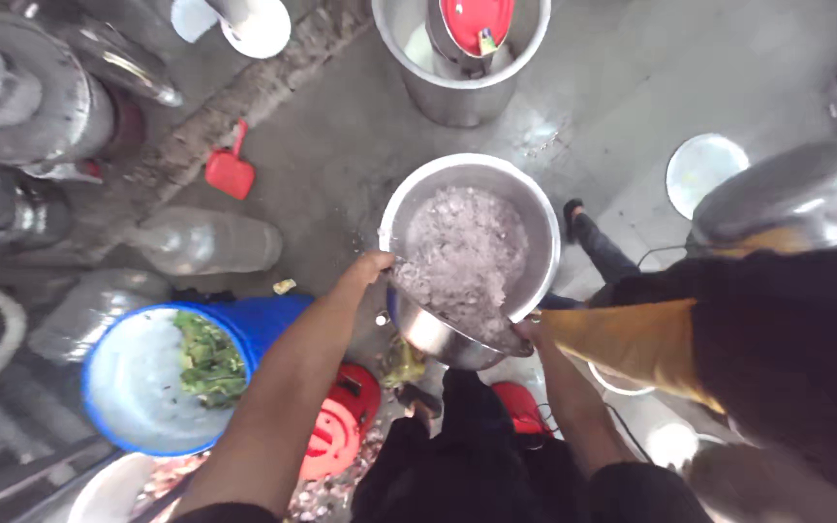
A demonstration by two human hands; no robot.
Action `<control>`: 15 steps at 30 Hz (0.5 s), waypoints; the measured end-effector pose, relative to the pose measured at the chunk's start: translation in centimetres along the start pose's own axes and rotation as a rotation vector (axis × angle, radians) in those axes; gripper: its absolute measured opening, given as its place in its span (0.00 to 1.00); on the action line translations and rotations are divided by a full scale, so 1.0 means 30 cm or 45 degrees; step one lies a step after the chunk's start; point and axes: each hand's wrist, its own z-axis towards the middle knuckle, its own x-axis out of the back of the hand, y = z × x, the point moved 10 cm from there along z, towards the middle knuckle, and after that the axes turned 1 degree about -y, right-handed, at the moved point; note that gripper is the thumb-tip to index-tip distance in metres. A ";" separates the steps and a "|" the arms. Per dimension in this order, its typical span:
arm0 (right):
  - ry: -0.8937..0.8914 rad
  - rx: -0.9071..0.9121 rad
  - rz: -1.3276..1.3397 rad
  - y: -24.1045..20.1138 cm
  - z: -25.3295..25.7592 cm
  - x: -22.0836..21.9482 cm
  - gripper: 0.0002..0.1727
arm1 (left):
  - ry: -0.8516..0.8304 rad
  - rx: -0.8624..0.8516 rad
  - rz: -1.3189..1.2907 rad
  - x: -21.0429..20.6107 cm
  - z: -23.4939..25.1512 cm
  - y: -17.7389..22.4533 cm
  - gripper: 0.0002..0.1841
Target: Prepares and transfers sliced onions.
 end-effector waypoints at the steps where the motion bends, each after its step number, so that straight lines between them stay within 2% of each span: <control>1: 0.003 -0.030 0.052 -0.001 -0.036 -0.005 0.35 | 0.013 -0.023 -0.024 0.005 -0.016 0.037 0.23; 3: 0.019 -0.057 0.147 -0.002 -0.083 -0.009 0.36 | 0.024 -0.092 -0.109 0.022 -0.042 0.107 0.24; 7: 0.111 -0.054 0.368 -0.009 -0.114 0.001 0.32 | 0.065 -0.121 -0.141 0.051 -0.123 0.210 0.18; 10: -0.083 -0.083 0.248 0.048 -0.089 -0.132 0.32 | 0.047 0.017 -0.215 0.001 -0.055 0.035 0.19; 13: -0.166 -0.118 0.197 0.083 -0.078 -0.209 0.32 | 0.046 0.121 -0.203 -0.011 -0.044 -0.071 0.22; 15: -0.116 -0.121 0.214 0.089 -0.105 -0.180 0.34 | 0.044 0.132 -0.145 -0.005 -0.074 -0.055 0.22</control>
